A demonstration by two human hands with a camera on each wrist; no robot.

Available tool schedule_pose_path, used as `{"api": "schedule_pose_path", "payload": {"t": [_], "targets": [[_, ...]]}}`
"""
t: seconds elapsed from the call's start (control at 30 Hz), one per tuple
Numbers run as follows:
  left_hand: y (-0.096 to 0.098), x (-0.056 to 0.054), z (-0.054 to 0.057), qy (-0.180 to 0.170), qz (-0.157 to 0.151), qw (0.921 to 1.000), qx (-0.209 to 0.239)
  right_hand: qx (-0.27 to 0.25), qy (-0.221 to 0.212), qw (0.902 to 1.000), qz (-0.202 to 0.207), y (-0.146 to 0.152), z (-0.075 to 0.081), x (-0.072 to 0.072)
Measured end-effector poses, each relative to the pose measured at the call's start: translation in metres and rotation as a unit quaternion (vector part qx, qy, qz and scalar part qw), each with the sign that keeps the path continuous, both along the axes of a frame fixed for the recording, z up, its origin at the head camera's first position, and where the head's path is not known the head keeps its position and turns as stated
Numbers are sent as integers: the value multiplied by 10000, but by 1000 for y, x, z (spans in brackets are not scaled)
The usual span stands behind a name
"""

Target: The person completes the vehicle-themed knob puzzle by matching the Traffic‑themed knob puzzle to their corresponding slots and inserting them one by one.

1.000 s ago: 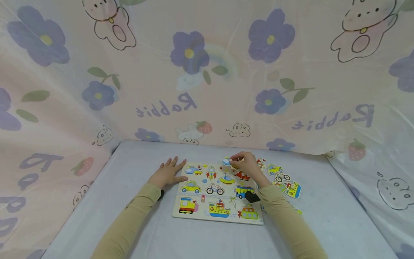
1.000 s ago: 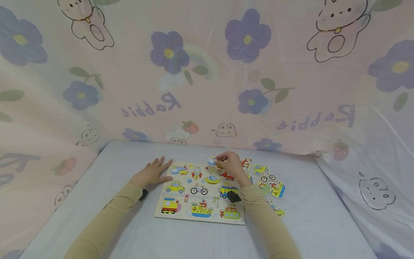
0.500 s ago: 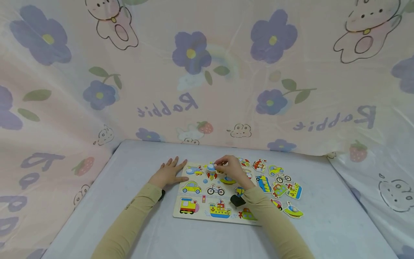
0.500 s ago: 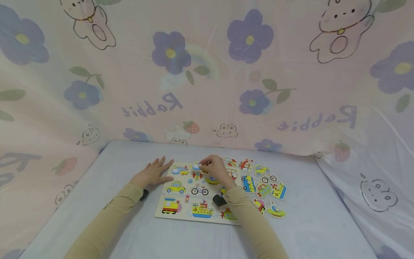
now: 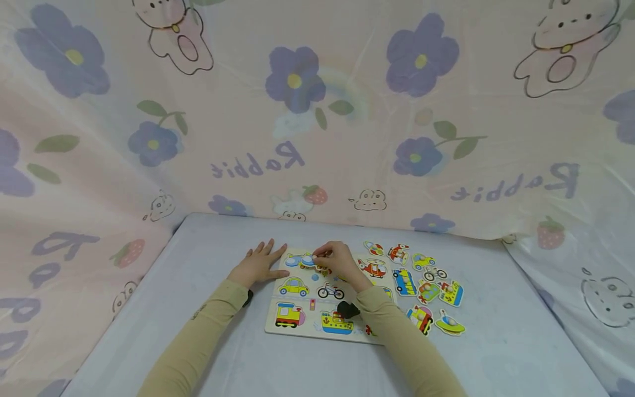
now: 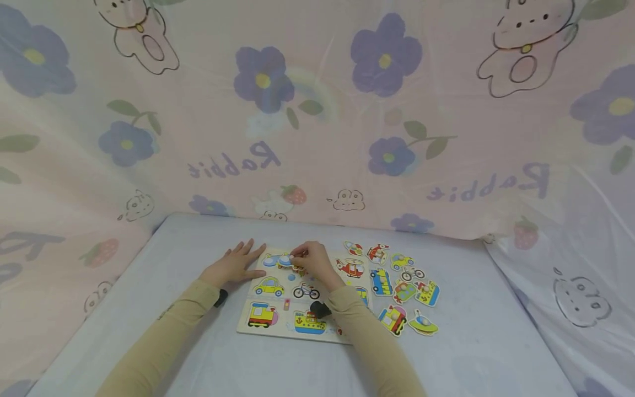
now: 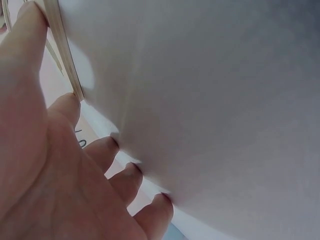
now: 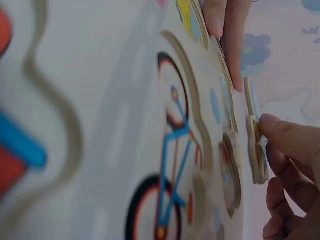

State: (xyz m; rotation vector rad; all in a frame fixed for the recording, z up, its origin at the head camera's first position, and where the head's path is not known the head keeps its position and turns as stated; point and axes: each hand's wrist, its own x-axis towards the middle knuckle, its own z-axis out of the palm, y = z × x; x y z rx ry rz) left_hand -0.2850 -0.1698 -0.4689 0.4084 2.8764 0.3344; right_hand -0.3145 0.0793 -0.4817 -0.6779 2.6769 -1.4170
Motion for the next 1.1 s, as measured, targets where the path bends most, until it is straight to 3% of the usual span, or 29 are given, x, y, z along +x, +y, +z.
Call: {"api": "schedule_pose_path", "payload": {"t": [0.2, 0.43, 0.77, 1.1], "targets": [[1, 2, 3, -24, -4, 10000, -48, 29, 93, 10000, 13, -13, -6, -2], [3, 4, 4, -11, -22, 10000, -97, -125, -91, 9999, 26, -24, -15, -3], [2, 2, 3, 46, -14, 10000, -30, 50, -182, 9998, 22, -32, 0, 7], [4, 4, 5, 53, -30, 10000, -33, 234, -88, 9997, 16, -34, 1, -3]]}}
